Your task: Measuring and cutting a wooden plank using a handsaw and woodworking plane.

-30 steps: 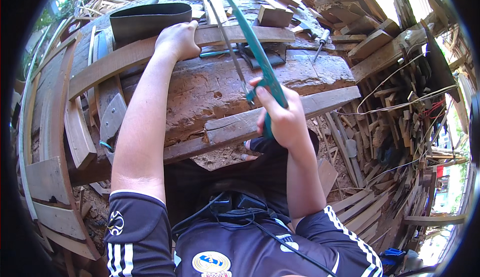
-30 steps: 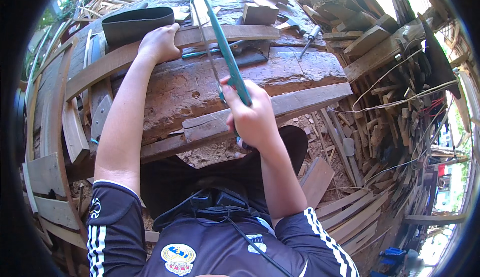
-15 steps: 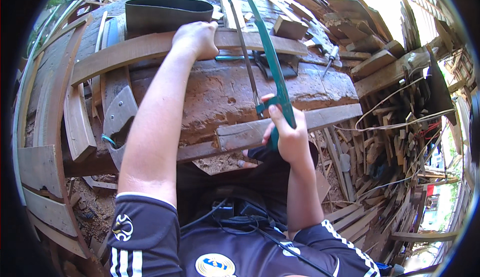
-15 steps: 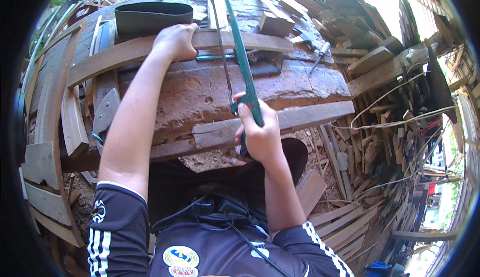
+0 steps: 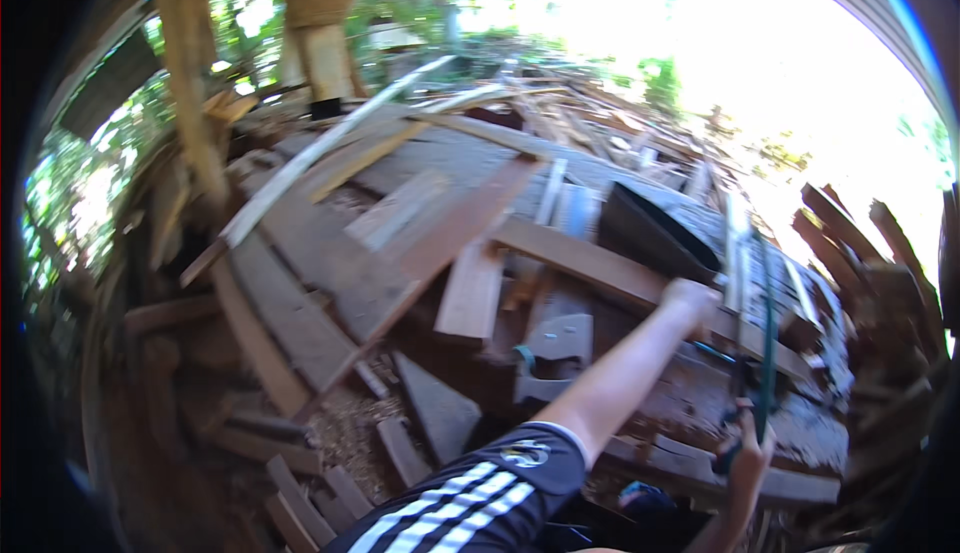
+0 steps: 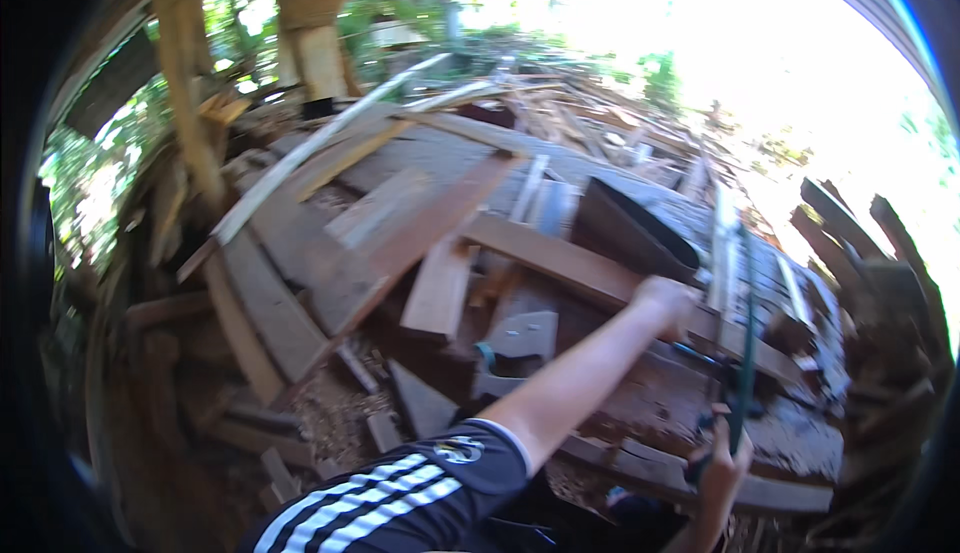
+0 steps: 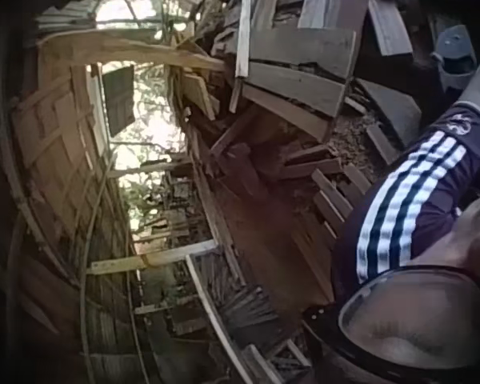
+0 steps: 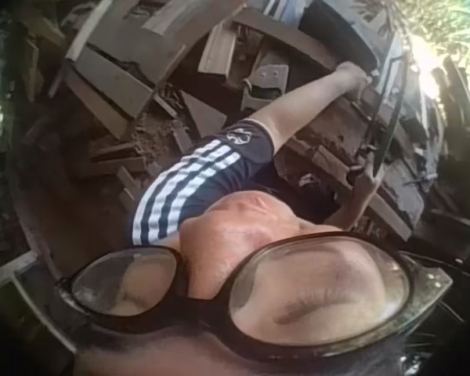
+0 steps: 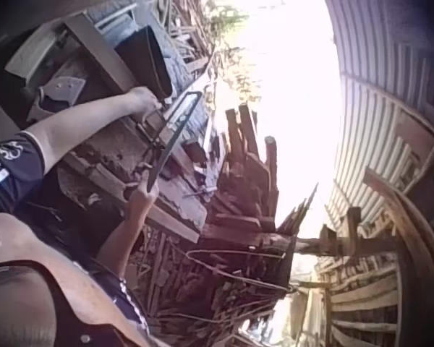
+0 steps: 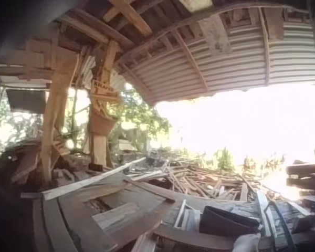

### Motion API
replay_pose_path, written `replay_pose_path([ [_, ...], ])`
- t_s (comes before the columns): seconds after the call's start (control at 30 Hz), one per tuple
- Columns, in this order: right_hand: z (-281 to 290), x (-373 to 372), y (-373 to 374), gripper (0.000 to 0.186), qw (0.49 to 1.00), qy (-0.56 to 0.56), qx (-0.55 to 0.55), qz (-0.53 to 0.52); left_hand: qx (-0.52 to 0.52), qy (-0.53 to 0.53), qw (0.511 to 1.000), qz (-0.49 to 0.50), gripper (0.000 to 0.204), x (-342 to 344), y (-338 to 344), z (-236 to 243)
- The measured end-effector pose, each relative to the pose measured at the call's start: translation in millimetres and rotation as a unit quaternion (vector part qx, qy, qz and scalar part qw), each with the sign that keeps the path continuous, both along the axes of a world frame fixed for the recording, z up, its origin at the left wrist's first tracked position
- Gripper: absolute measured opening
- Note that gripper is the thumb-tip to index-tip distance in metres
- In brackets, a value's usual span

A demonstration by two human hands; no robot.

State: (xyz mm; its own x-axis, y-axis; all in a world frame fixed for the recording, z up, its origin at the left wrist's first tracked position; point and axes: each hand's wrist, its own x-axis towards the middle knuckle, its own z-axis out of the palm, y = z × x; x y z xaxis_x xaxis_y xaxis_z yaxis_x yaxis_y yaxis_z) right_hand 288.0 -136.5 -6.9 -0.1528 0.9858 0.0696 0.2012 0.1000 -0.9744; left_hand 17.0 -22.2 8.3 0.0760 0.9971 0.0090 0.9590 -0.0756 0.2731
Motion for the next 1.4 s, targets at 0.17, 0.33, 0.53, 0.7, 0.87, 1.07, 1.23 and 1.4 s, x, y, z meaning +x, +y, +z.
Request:
replay_pose_path([
  [0.17, -3, -25, 41, 0.033, 0.999, -0.015, 0.027, -0.025, 0.02, 0.024, 0.999, 0.008, 0.076, -4, 9, -17],
  [0.33, 1, -48, 110, 0.037, 1.0, 0.017, -0.008, 0.003, 0.003, 0.025, 1.0, 0.017, 0.08, -5, 17, -26],
  [0.53, -46, 9, 111, 0.043, 0.998, -0.051, 0.045, 0.01, -0.012, 0.032, 0.999, 0.012, 0.076, 4, 27, -21],
  [0.7, -51, 3, 120, 0.044, 0.99, -0.072, 0.102, -0.064, 0.002, 0.027, 0.999, 0.029, 0.081, 1, 26, -26],
  [0.87, -12, -42, 130, 0.042, 0.998, 0.025, -0.036, -0.042, -0.013, 0.024, 0.999, 0.029, 0.078, 2, 22, -23],
  [1.07, -91, 17, 200, 0.043, 0.996, -0.043, 0.065, -0.035, -0.008, 0.033, 0.999, 0.022, 0.076, 2, 24, -27],
  [1.23, -78, 7, 148, 0.043, 0.983, -0.099, 0.15, -0.037, 0.013, 0.045, 0.999, 0.021, 0.075, 5, 30, -33],
  [1.4, -21, -33, 118, 0.041, 0.999, -0.005, 0.016, -0.049, 0.002, 0.044, 0.999, 0.006, 0.077, 9, 26, -29],
])
